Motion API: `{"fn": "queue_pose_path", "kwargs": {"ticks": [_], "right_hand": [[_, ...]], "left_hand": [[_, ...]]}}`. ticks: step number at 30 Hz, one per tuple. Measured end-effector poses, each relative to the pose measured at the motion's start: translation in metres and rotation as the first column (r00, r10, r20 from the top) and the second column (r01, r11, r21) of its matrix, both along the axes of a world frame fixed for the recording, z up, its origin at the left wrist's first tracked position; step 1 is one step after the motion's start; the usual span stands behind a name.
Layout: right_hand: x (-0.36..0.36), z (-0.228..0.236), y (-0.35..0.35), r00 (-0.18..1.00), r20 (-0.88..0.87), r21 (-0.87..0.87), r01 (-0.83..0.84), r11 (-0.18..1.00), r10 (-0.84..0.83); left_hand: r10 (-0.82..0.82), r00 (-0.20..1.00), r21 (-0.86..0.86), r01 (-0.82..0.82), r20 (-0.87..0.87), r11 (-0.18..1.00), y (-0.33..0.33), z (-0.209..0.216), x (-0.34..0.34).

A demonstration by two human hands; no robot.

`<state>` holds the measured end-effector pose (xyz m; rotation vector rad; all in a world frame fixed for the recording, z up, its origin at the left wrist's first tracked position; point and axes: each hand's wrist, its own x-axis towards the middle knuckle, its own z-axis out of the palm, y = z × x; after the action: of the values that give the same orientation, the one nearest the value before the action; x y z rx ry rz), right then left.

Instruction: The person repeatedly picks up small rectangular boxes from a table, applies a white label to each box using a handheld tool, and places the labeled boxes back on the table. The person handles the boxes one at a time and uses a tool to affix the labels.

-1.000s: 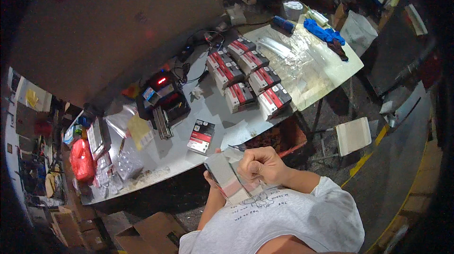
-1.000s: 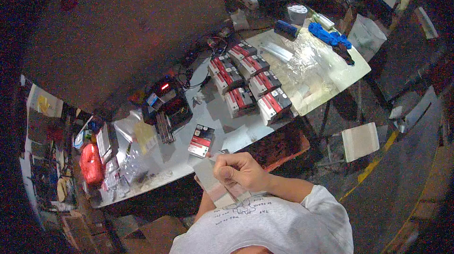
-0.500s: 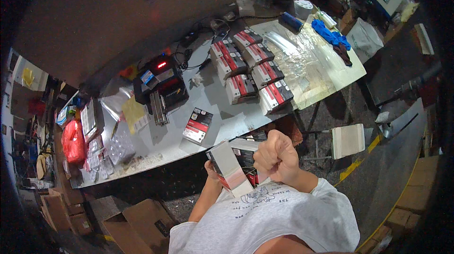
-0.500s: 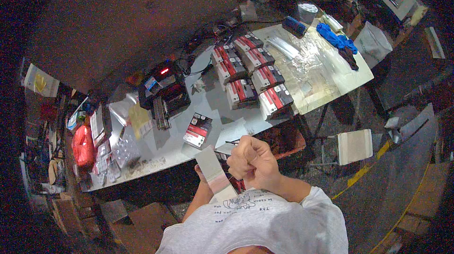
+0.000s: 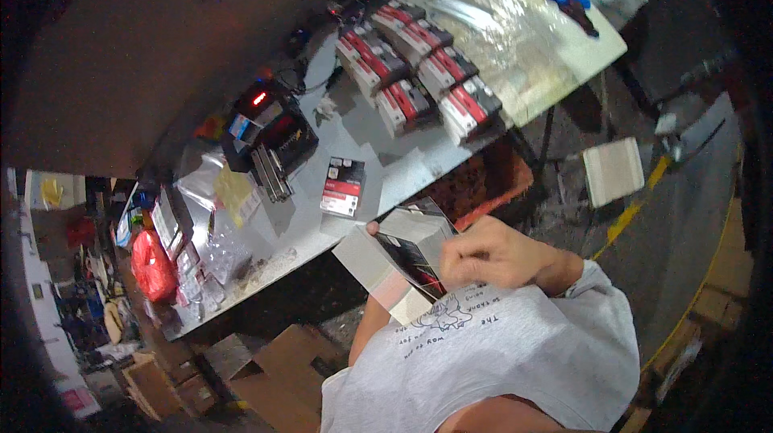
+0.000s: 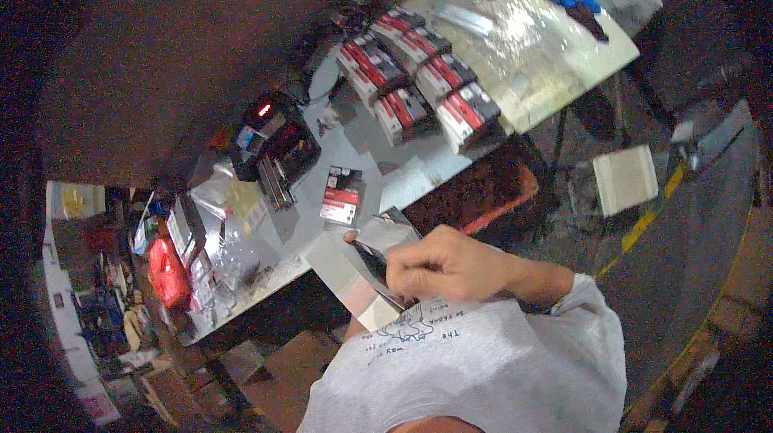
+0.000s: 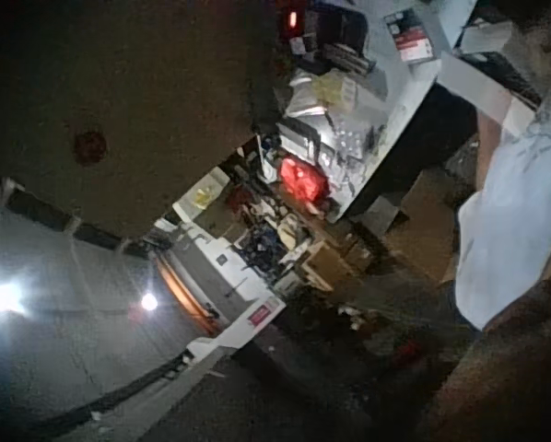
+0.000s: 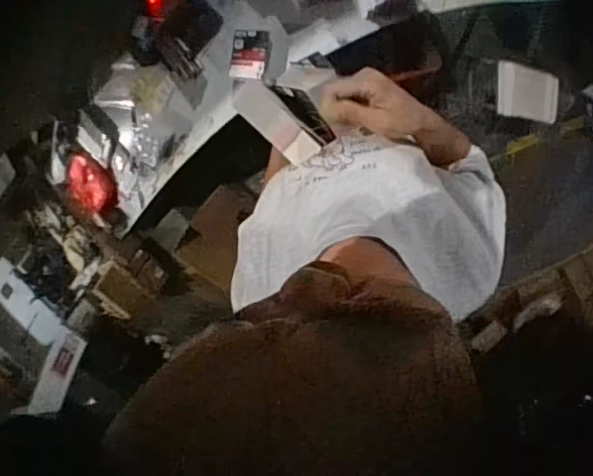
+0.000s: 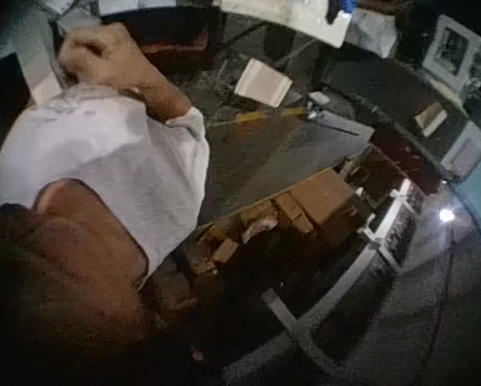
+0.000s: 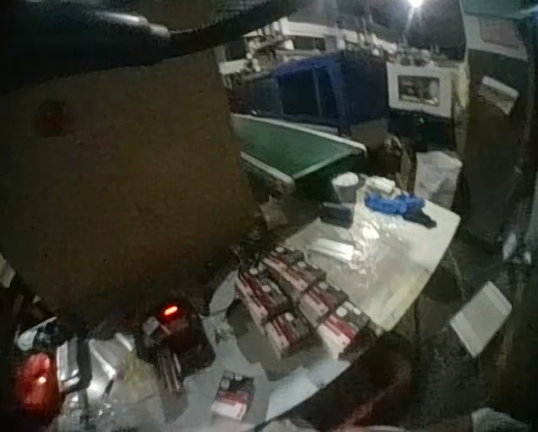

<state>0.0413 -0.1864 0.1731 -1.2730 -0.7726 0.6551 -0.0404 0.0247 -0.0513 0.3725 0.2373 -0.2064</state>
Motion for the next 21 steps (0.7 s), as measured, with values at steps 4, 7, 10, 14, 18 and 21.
{"fn": "queue_pose_path", "kwargs": {"ticks": [4, 7, 10, 14, 18, 21], "right_hand": [[-0.02, -0.011, -0.009, 0.989, 0.061, 0.209, -0.141, 0.968, 0.131], [-0.024, -0.016, -0.013, 0.995, 0.028, 0.237, -0.102, 0.966, 0.098], [-0.027, -0.015, -0.016, 0.992, -0.043, 0.123, -0.109, 0.986, 0.115], [-0.032, -0.026, -0.019, 0.977, -0.164, -0.018, -0.143, 0.99, 0.138], [-0.037, -0.056, -0.004, 0.878, -0.473, -0.001, -0.089, 0.996, 0.078], [-0.043, -0.082, 0.011, 0.844, -0.529, 0.034, -0.088, 0.996, 0.093]], "left_hand": [[-0.01, 1.0, 0.008, 0.01, 0.021, 1.0, 0.0, 0.007, 0.005], [-0.02, 0.999, 0.013, 0.02, 0.034, 1.0, -0.003, 0.008, 0.01], [-0.023, 0.999, 0.016, 0.023, 0.047, 1.0, -0.006, 0.011, 0.016], [0.008, 0.994, -0.003, -0.007, 0.108, 1.0, -0.013, 0.022, 0.03], [0.232, 0.964, -0.032, -0.23, 0.13, 0.973, -0.024, 0.041, 0.052], [0.3, 0.944, 0.035, -0.307, 0.138, 0.951, -0.021, 0.057, 0.072]]}}
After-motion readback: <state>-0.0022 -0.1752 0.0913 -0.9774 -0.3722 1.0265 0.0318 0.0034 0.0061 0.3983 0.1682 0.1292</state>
